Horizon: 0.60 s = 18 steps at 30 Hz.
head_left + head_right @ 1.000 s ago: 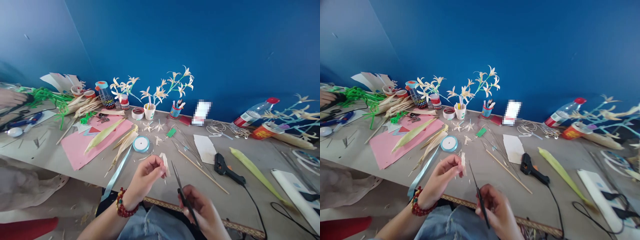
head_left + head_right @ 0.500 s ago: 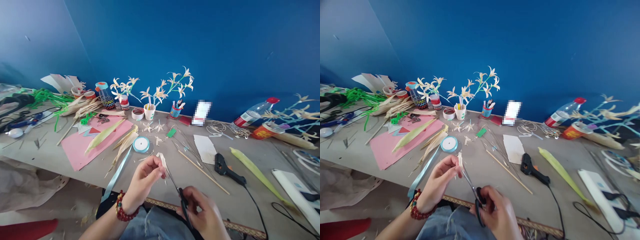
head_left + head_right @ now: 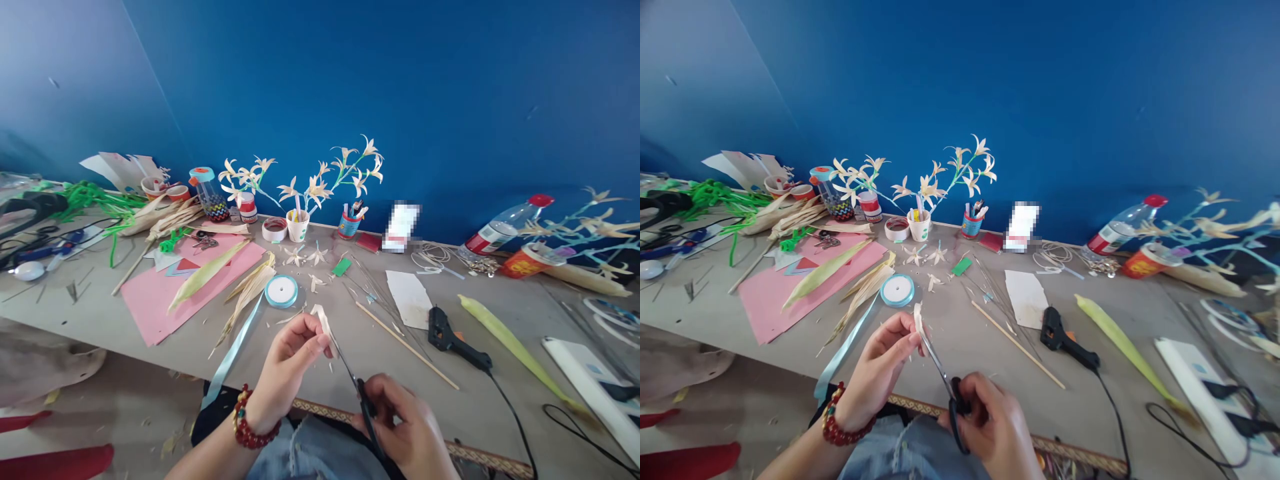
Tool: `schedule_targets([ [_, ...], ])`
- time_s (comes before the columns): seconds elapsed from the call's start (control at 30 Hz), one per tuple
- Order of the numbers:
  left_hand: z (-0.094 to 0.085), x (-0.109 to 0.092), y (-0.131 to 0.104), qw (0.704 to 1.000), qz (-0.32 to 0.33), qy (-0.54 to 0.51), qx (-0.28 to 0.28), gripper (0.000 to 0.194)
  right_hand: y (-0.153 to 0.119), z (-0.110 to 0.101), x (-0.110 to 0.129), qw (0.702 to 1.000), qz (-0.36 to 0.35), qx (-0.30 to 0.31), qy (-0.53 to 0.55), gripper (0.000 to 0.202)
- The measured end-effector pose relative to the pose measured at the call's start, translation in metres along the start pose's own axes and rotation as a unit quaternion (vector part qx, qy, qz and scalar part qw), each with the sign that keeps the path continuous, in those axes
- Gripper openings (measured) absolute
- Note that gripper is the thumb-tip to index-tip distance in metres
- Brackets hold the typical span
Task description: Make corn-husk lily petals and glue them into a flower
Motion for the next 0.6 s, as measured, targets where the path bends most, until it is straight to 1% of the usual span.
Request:
schedule_targets([
  [0.17,0.001,0.0,0.0001,1.0,-0.004,-0.017,0.008,0.014,0.0001,-0.001,0.0041,0.999,0.016,0.004,0.03,0.025],
  [0.3,0.0014,-0.0012,-0.0002,1.0,-0.002,-0.016,0.012,0.014,0.0002,-0.0012,0.0058,1.0,0.019,0.002,0.025,0.027],
  [0.37,0.0014,-0.0015,-0.0001,1.0,-0.003,-0.015,0.01,0.015,-0.0001,-0.0007,0.0069,1.0,0.015,-0.008,0.023,0.028],
  [0.5,0.0011,-0.0011,0.0005,1.0,-0.007,-0.015,0.008,0.015,-0.0009,0.0009,0.0076,0.998,0.015,-0.046,0.03,0.031],
  [0.6,0.0007,-0.0006,0.0008,1.0,-0.006,-0.017,0.019,0.013,0.0001,0.0013,0.0046,0.998,0.014,-0.046,0.03,0.032],
])
Point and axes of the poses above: each hand's wrist, its own y-axis towards the middle knuckle, its own z-axis out of the palm, x = y × z, the point moved 1 cm from there along y, towards the middle knuckle
